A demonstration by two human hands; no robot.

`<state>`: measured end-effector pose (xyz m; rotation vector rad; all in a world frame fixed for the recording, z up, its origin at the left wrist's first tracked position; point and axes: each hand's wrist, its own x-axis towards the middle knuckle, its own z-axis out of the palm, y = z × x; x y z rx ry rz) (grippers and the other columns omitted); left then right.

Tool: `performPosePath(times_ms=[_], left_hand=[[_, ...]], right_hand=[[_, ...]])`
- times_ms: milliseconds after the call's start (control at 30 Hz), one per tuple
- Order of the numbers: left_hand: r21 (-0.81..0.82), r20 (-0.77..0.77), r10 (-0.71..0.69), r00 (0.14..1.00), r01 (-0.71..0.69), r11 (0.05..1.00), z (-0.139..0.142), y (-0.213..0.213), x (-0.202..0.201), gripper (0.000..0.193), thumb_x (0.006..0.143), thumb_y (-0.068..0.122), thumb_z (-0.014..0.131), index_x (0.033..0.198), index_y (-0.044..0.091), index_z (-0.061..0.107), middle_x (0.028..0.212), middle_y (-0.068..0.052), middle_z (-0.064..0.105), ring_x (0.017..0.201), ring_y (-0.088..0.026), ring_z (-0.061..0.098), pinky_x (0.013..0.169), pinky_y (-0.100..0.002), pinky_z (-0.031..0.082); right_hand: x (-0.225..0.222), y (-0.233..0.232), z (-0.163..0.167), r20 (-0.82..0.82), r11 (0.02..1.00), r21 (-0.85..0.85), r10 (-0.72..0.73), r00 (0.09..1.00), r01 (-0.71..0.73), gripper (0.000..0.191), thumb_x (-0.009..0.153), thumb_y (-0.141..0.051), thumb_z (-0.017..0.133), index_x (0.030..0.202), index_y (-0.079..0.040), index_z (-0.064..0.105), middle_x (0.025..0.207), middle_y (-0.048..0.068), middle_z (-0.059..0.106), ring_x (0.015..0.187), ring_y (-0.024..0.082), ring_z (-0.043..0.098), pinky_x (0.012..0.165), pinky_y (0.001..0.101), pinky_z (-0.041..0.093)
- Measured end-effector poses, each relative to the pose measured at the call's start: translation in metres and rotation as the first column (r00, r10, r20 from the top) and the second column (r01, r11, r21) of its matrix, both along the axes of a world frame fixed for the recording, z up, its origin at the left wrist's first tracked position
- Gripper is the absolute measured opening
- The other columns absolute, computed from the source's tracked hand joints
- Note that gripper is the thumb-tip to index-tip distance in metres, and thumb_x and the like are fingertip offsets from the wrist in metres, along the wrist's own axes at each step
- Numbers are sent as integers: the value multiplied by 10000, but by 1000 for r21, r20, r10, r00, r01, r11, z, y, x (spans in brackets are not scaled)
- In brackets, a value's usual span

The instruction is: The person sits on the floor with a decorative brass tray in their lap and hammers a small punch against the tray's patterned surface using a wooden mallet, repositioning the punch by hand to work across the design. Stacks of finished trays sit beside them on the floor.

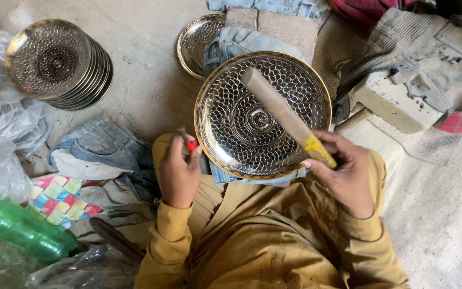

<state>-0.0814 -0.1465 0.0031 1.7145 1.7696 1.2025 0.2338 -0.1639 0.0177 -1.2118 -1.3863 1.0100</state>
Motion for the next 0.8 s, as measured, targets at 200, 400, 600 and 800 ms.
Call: performPosePath(times_ms=[200, 400, 600, 800], left_hand=[[27, -73, 10, 997, -8, 1000, 6, 25, -3, 111, 968, 42, 671, 1052, 60, 601, 894, -144, 741, 809, -267, 768, 662, -377, 563], [307, -182, 55, 982, 3, 952, 9, 36, 0, 153, 961, -7, 678, 1094, 25, 610, 997, -174, 693, 865, -327, 720, 721, -375, 565], [84, 588, -43, 808, -8, 996, -20, -2, 6, 253, 960, -11, 677, 1154, 32, 520, 1008, -88, 675, 857, -153, 733, 737, -287, 617], [112, 466, -54, 883, 2, 994, -45, -24, 13, 301, 995, -40, 695, 1197, -16, 474, 1047, -97, 642, 944, -139, 691, 819, -260, 579]], right_hand=[[-10, -10, -30, -36, 998, -36, -49, 998, 47, 558, 829, -1, 822, 1343, 63, 612, 1124, 116, 757, 996, 95, 687, 890, 224, 535], [-6, -14, -37, -63, 998, -1, -61, 996, 61, 547, 843, -8, 812, 1345, 55, 606, 1130, 102, 747, 1004, 92, 684, 906, 224, 536], [2, -28, -39, -54, 997, -34, -72, 996, 70, 555, 841, -58, 822, 1345, 41, 613, 1102, 96, 757, 990, 95, 692, 901, 225, 530], [-3, -26, -16, 176, 992, 110, -74, 982, 55, 520, 841, -109, 840, 1313, 21, 667, 1123, 101, 734, 962, 118, 664, 878, 236, 525]])
